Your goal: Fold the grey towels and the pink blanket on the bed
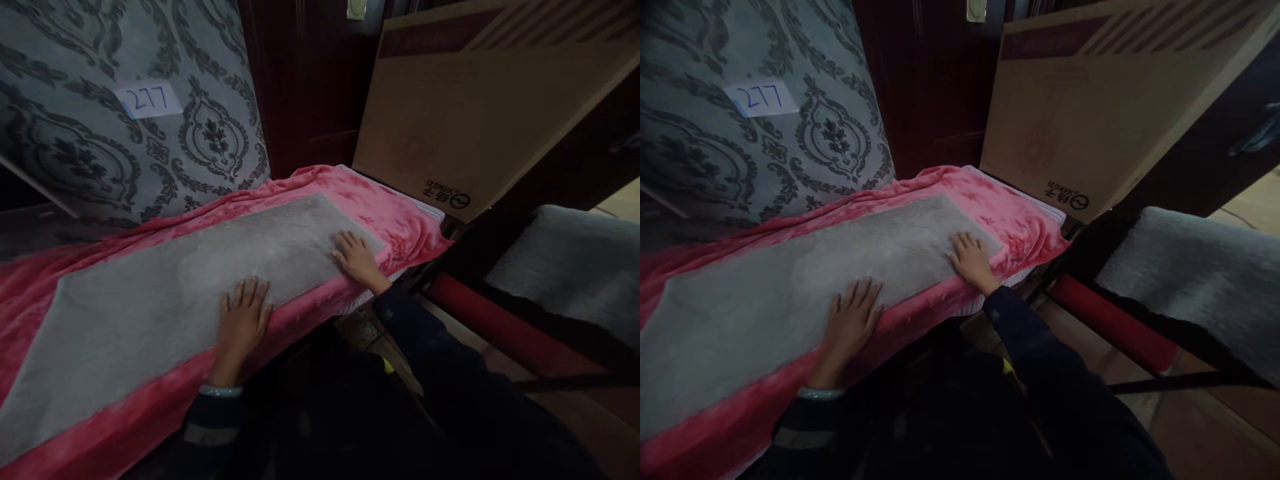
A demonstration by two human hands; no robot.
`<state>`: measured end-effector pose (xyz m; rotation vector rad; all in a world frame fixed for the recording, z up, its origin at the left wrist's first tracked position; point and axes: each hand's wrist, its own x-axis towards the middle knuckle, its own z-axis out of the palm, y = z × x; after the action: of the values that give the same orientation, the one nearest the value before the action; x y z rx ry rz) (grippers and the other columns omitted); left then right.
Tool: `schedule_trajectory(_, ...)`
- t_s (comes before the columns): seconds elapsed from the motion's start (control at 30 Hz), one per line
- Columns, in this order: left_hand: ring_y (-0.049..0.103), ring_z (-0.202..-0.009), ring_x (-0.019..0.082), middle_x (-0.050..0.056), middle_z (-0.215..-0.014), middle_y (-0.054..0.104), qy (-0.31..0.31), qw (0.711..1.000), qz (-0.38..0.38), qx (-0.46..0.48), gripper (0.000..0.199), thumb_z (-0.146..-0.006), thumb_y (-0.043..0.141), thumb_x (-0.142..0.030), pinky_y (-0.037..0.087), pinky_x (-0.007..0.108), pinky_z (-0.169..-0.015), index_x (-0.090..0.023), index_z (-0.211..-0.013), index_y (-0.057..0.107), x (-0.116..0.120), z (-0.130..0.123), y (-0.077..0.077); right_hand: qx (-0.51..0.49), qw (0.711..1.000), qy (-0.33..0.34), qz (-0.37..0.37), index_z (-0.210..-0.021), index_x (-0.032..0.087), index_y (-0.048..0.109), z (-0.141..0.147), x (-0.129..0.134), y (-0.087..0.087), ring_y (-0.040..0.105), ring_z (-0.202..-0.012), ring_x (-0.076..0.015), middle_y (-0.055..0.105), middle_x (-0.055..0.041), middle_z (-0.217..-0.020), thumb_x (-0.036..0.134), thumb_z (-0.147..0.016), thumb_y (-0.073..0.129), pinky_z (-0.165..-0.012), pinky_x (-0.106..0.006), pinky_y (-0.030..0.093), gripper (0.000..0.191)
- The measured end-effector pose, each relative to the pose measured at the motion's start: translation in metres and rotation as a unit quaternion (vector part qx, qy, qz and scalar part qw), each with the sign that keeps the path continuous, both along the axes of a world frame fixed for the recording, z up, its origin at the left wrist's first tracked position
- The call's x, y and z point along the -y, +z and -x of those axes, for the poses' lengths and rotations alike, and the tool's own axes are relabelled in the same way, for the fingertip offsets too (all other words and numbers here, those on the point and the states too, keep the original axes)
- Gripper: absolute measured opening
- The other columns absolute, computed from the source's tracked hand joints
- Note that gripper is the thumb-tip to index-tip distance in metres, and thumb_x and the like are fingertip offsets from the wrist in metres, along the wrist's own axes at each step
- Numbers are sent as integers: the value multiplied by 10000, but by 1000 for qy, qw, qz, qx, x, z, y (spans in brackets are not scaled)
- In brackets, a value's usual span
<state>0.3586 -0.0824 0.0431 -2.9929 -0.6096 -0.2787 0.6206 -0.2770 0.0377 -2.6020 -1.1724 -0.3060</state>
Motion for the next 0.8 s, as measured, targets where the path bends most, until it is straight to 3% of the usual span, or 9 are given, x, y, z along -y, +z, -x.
schedule_trajectory(0.07, 314, -1521, 350, 107, -1629, 370, 0, 1000, -3, 0, 554, -1029, 322, -408, 287, 651, -1188, -237, -1543, 439, 1, 1, 0, 10, 999, -41, 25, -1566, 133, 406, -5, 3, -8, 321, -1490, -344, 355, -156, -1622, 467, -1047, 348, -1179, -545, 290, 620)
schedule_trajectory(0.23, 322, -1520, 333, 114, -1632, 355, 10, 1000, 8, -1, 556, -1030, 351, -407, 295, 616, -1204, -211, -1543, 436, 5, 5, -1, 22, 993, -112, 37, -1543, 98, 430, -6, 22, -32, 326, -1490, -324, 361, -187, -1612, 452, -1046, 310, -1185, -534, 270, 622)
schedule_trajectory(0.37, 337, -1512, 336, 126, -1621, 375, 6, 1000, 2, 10, 552, -1027, 384, -395, 301, 621, -1201, -201, -1541, 439, 7, 7, -2, 9, 987, -153, 46, -1524, 114, 454, -3, 28, -27, 336, -1479, -338, 403, -204, -1585, 481, -1049, 270, -1160, -600, 265, 628)
schedule_trajectory(0.6, 321, -1521, 324, 106, -1635, 352, 17, 1000, 13, 1, 543, -1034, 386, -401, 290, 614, -1215, -222, -1544, 433, 12, 9, -1, -9, 997, -41, 68, -1590, 261, 374, 2, -10, 4, 257, -1523, -317, 272, -85, -1671, 454, -1061, 270, -1177, -553, 296, 573)
schedule_trajectory(0.8, 310, -1529, 307, 106, -1644, 337, 19, 1000, 21, 6, 552, -1036, 393, -412, 287, 590, -1230, -214, -1551, 416, 16, 20, -7, 1, 992, -65, 107, -1583, 262, 394, -9, -18, -12, 299, -1503, -344, 337, -82, -1643, 494, -1049, 258, -1157, -597, 313, 597)
